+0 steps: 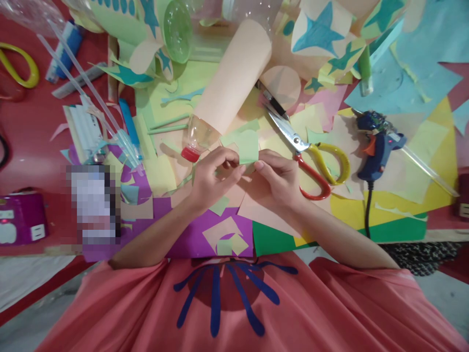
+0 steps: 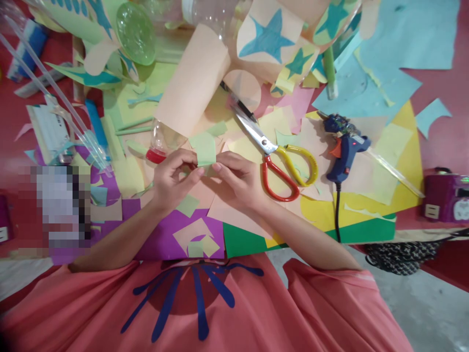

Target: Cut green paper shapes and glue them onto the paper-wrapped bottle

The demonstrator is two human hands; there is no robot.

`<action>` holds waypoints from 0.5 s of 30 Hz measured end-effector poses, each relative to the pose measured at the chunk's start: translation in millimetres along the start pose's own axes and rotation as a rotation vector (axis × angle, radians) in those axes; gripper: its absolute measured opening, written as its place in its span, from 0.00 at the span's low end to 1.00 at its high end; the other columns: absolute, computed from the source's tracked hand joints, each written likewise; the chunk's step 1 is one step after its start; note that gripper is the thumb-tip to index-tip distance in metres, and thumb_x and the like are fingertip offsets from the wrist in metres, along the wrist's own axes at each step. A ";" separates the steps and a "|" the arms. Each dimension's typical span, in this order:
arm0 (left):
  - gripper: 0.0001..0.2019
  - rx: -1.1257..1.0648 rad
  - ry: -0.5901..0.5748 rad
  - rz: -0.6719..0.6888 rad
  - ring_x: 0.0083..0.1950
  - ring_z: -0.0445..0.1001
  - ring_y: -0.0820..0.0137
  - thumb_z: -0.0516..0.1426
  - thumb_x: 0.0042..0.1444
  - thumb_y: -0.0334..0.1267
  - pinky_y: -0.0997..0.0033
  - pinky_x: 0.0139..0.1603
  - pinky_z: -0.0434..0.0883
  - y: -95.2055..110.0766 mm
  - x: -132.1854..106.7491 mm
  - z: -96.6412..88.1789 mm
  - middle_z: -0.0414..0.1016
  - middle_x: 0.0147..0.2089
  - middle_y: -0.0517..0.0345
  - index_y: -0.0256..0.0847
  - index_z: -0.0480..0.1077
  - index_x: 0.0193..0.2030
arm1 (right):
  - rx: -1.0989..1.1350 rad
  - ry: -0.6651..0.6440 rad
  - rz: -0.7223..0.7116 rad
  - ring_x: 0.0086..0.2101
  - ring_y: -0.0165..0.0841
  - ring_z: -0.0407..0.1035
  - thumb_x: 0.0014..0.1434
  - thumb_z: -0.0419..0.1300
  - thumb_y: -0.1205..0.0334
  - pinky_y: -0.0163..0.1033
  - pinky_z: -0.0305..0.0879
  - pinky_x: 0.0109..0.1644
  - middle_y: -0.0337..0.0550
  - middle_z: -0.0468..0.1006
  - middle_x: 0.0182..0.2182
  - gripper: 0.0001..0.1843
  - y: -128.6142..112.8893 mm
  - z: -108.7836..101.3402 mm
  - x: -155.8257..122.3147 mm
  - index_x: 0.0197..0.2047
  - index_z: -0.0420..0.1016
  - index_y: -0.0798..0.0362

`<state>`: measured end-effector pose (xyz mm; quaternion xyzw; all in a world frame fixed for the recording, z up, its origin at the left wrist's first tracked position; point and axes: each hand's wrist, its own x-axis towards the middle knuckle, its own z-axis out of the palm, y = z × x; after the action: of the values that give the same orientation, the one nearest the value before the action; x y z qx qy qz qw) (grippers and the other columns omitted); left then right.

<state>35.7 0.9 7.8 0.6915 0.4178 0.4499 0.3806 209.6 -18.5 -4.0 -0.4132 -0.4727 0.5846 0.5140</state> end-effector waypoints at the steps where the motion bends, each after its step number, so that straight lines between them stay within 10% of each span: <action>1: 0.16 0.001 0.004 -0.009 0.33 0.74 0.73 0.63 0.64 0.51 0.70 0.34 0.75 0.7 0.3 -0.4 0.76 0.33 0.60 0.44 0.68 0.33 | -0.023 0.006 -0.018 0.34 0.34 0.69 0.65 0.67 0.50 0.45 0.70 0.42 0.39 0.76 0.30 0.12 -0.4 0.5 -0.3 0.32 0.83 0.45; 15: 0.17 -0.034 0.018 -0.048 0.31 0.74 0.74 0.63 0.63 0.54 0.73 0.31 0.72 -2.5 0.2 -0.1 0.77 0.30 0.61 0.44 0.72 0.32 | 0.124 0.058 0.133 0.31 0.29 0.73 0.57 0.74 0.49 0.41 0.73 0.39 0.35 0.79 0.29 0.13 -3.8 5.8 -0.6 0.36 0.82 0.47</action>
<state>35.0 1.9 5.6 0.6708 0.4298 0.4539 0.3992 204.8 -19.8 0.9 -0.4280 -0.3920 0.6333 0.5120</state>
